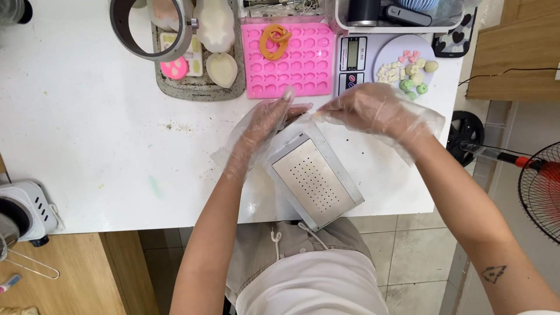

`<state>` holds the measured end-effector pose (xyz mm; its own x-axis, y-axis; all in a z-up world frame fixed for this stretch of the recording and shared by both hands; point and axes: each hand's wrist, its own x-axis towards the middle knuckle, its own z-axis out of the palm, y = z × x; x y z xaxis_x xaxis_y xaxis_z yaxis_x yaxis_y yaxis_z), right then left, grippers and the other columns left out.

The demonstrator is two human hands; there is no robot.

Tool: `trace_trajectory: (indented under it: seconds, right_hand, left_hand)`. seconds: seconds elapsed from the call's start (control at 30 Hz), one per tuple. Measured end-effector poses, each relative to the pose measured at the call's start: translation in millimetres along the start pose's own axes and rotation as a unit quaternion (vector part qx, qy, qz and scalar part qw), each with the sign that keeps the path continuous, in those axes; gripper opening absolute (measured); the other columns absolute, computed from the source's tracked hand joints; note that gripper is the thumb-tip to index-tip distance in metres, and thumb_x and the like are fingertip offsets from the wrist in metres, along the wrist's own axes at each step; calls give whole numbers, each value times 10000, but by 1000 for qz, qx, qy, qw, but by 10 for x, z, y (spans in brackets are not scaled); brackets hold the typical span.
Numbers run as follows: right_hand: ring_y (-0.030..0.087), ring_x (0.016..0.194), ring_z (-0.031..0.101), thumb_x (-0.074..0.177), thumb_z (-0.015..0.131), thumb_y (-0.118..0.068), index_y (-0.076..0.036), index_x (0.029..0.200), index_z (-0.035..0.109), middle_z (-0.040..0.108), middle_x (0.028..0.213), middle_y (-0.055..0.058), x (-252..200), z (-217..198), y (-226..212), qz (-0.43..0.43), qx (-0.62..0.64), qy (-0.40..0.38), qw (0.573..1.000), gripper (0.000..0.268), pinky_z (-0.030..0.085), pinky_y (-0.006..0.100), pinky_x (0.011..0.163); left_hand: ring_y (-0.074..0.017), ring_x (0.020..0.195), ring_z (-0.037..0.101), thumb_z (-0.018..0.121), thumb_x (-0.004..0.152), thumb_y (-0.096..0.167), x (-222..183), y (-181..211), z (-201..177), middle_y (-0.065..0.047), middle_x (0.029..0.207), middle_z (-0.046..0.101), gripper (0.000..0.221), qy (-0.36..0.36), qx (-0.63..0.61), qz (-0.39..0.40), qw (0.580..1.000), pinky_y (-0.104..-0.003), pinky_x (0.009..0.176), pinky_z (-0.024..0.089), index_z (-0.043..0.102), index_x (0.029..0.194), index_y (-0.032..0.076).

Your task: The recorder cleans the workbench surface and scrapes residue from a candle mold plate.

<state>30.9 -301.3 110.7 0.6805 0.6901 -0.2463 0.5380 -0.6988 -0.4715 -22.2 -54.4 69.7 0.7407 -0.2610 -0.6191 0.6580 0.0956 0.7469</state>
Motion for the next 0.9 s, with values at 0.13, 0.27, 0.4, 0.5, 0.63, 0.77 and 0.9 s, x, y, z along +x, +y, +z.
trace_trajectory:
  seconds: [0.13,0.27,0.4,0.5,0.63,0.77,0.9]
  right_hand:
    - [192,627,695,986,626,-486,-307,1089,805,789,863,-8,88,-96,-76,29,-15,-9,999,273,558,359,577]
    - [148,562,676,940,613,-513,-362,1132,779,781,759,-25,71,-136,-12,74,-14,-119,990,296,537,326,550]
    - [216,563,653,990,500,-566,-371,1243,723,726,706,28,170,-244,-149,126,-27,-180,975,389,547,356,568]
    - [169,592,681,987,525,-568,-332,1198,752,778,792,6,202,-179,-78,84,-4,-136,987,390,562,359,644]
    - [160,641,683,905,552,-596,-301,1140,784,778,864,-13,199,-166,-90,90,22,-141,986,443,566,378,680]
    - [192,651,686,1030,449,-594,-177,1048,783,754,765,50,199,-315,-310,98,-5,-145,985,534,567,391,741]
    - [284,707,693,1086,376,-554,-166,1043,759,709,762,198,96,-457,-632,196,144,-134,961,547,550,411,794]
  left_hand:
    - [-149,947,683,581,895,672,95,-339,-231,-161,1034,783,778,47,89,9,995,-300,900,538,776,1089,-55]
    - [-163,831,665,673,917,516,26,-662,-470,-141,912,770,591,111,251,100,956,-317,751,519,753,994,-65]
    - [-241,795,700,726,928,324,-187,-433,-402,-162,876,747,358,215,359,128,899,-338,744,547,737,1029,-20]
    - [-276,775,724,687,953,270,-224,-568,-542,-170,888,754,284,252,370,89,890,-365,730,573,717,1037,0]
    - [-314,763,715,747,915,338,-402,-409,-454,-187,892,754,327,301,501,56,809,-417,705,565,728,1020,29]
    - [-338,797,692,691,939,400,-571,-281,-342,-186,953,740,309,360,366,21,858,-468,629,548,712,991,96]
    - [-478,1027,644,645,963,479,-656,-347,-316,-330,1121,697,392,306,-100,41,946,-528,857,494,627,933,89]
